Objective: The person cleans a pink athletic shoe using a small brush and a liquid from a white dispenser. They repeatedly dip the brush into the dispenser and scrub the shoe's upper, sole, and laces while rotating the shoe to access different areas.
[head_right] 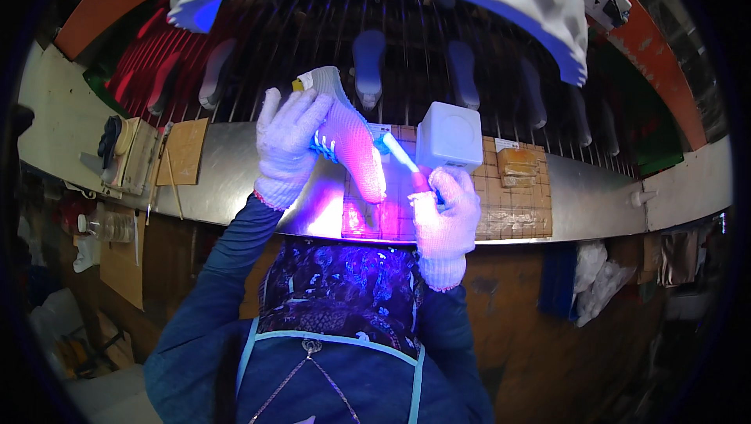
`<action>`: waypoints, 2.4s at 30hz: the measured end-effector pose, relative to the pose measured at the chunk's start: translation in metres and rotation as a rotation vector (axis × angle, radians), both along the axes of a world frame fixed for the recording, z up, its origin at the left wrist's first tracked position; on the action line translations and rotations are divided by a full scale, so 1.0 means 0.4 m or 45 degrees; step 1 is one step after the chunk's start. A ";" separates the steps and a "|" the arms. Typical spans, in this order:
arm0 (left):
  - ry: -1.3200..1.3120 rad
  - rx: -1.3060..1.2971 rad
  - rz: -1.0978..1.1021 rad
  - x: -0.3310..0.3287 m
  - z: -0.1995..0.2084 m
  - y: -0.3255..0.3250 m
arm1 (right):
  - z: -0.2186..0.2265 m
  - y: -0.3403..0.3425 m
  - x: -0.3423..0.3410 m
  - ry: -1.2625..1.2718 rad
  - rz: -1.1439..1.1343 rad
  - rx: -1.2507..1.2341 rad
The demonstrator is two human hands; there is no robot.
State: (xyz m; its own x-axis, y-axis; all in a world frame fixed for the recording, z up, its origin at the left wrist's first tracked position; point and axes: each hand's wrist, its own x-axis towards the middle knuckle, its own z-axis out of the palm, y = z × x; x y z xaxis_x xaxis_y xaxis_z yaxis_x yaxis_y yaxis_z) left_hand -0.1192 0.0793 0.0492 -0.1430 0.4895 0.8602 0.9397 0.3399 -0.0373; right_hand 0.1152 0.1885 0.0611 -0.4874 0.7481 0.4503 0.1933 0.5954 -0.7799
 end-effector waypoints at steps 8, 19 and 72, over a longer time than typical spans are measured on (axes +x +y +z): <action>-0.042 -0.047 -0.026 -0.017 0.024 0.003 | -0.014 -0.005 0.030 0.117 0.085 -0.090; -0.442 -0.310 -0.020 -0.014 0.050 0.002 | 0.046 0.003 0.015 0.265 0.126 -0.071; -2.940 0.821 -1.593 0.193 -0.131 -0.169 | -0.160 0.181 0.220 -0.987 -0.130 0.633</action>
State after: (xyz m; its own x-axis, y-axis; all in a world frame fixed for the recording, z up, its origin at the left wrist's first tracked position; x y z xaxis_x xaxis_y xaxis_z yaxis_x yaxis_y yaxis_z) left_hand -0.0418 0.0118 -0.0031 -0.4717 0.8812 -0.0317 -0.7935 -0.4085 0.4511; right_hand 0.2031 0.2608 -0.0028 -0.7289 0.6121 0.3067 0.6241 0.7782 -0.0697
